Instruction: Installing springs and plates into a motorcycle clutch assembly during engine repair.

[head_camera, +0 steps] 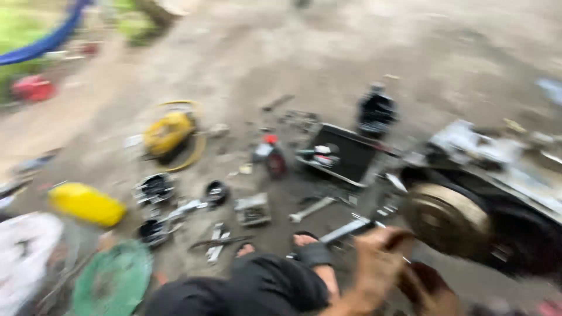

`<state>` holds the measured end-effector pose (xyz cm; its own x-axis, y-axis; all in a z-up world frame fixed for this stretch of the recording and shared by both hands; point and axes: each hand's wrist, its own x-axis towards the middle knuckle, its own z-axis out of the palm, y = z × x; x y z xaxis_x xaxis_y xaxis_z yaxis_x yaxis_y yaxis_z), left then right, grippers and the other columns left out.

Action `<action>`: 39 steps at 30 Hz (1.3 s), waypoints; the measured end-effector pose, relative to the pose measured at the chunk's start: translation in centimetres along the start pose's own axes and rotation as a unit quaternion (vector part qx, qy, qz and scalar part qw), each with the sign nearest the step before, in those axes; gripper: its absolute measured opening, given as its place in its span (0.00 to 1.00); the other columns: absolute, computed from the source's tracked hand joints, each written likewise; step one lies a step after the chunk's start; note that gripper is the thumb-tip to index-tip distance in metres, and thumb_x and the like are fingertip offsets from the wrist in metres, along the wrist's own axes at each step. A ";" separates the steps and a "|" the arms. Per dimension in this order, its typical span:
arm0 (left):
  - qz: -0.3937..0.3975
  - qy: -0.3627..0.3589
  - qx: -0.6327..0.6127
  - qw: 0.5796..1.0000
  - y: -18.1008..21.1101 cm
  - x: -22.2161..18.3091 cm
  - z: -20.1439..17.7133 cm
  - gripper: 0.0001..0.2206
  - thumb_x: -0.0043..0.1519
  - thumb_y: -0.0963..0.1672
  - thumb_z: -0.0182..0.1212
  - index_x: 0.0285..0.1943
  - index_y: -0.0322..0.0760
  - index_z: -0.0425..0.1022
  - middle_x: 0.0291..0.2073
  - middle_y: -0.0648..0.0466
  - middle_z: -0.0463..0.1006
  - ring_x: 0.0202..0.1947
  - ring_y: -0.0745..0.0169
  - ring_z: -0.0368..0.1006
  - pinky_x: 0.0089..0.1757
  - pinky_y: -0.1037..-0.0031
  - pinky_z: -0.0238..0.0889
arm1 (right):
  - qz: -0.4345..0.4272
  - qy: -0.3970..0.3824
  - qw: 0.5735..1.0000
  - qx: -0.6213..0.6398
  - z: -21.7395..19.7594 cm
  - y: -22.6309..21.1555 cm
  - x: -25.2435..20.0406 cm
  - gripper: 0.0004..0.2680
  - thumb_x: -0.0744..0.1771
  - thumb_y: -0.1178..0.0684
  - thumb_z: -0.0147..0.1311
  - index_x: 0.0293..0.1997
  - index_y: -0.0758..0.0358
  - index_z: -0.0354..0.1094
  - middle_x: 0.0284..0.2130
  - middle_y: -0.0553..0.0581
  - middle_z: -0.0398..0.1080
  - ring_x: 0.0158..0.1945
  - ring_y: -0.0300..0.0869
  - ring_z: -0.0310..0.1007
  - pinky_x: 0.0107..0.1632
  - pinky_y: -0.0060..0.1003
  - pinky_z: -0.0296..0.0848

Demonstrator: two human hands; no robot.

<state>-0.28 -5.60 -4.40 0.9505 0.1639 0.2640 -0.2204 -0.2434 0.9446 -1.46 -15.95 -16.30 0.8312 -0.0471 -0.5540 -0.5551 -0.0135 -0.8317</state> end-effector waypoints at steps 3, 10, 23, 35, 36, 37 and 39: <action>-0.032 -0.027 -0.039 0.998 -0.5 0.3 -0.5 0.08 0.60 0.37 0.67 0.47 0.31 0.81 0.41 0.50 0.83 0.34 0.65 0.76 0.38 0.77 0.71 | -0.035 -0.064 0.995 -0.061 3.0 -0.3 1.5 0.19 0.63 0.47 0.59 0.57 0.67 0.74 0.48 0.65 0.79 0.47 0.54 0.80 0.53 0.46 0.75; -0.028 -0.065 0.032 0.997 1.0 0.3 -0.6 0.10 0.64 0.41 0.60 0.50 0.29 0.79 0.36 0.46 0.80 0.29 0.57 0.74 0.33 0.71 0.67 | -0.078 -0.075 0.970 -0.219 2.8 1.2 2.2 0.22 0.63 0.38 0.51 0.60 0.57 0.72 0.51 0.59 0.79 0.49 0.54 0.81 0.51 0.46 0.76; -0.085 -0.052 0.099 0.990 1.3 0.8 -0.1 0.07 0.58 0.43 0.67 0.41 0.36 0.84 0.28 0.55 0.87 0.22 0.67 0.77 0.28 0.75 0.71 | -0.087 0.026 0.953 0.290 -1.2 -1.0 -3.7 0.16 0.63 0.59 0.63 0.52 0.81 0.73 0.41 0.71 0.77 0.42 0.52 0.76 0.49 0.43 0.75; 0.002 -0.051 0.151 0.987 2.7 1.0 -0.2 0.09 0.56 0.42 0.68 0.43 0.32 0.83 0.35 0.54 0.88 0.27 0.67 0.81 0.32 0.78 0.76 | -0.037 0.021 0.951 0.305 -1.2 -3.9 -5.5 0.16 0.61 0.60 0.64 0.52 0.80 0.73 0.40 0.71 0.78 0.41 0.54 0.78 0.49 0.48 0.81; 0.045 -0.045 0.166 0.984 2.6 1.0 -0.1 0.08 0.56 0.40 0.68 0.43 0.33 0.82 0.35 0.54 0.87 0.27 0.67 0.81 0.32 0.77 0.75 | -0.049 0.015 0.954 0.294 -1.2 -3.9 -5.6 0.15 0.62 0.60 0.64 0.51 0.79 0.74 0.40 0.70 0.78 0.41 0.53 0.79 0.49 0.46 0.81; 0.089 -0.040 0.179 0.979 2.5 0.9 -0.1 0.08 0.55 0.39 0.67 0.43 0.34 0.81 0.35 0.55 0.86 0.27 0.66 0.80 0.32 0.76 0.74 | -0.060 0.009 0.957 0.283 -1.2 -4.0 -5.7 0.14 0.62 0.59 0.64 0.50 0.78 0.74 0.39 0.69 0.79 0.41 0.52 0.80 0.49 0.45 0.82; 0.114 -0.032 0.185 0.976 1.9 0.8 0.1 0.10 0.54 0.37 0.67 0.44 0.33 0.80 0.35 0.53 0.86 0.28 0.66 0.80 0.33 0.76 0.74 | -0.059 0.005 0.956 0.288 -1.1 -3.8 -5.8 0.15 0.62 0.59 0.64 0.50 0.77 0.74 0.40 0.68 0.78 0.43 0.51 0.79 0.50 0.45 0.81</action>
<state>0.08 -6.04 -2.46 0.8998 0.0081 0.4362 -0.3458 -0.5963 0.7245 -4.21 -16.77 -9.90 0.8853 -0.0894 -0.4563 -0.3445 0.5329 -0.7729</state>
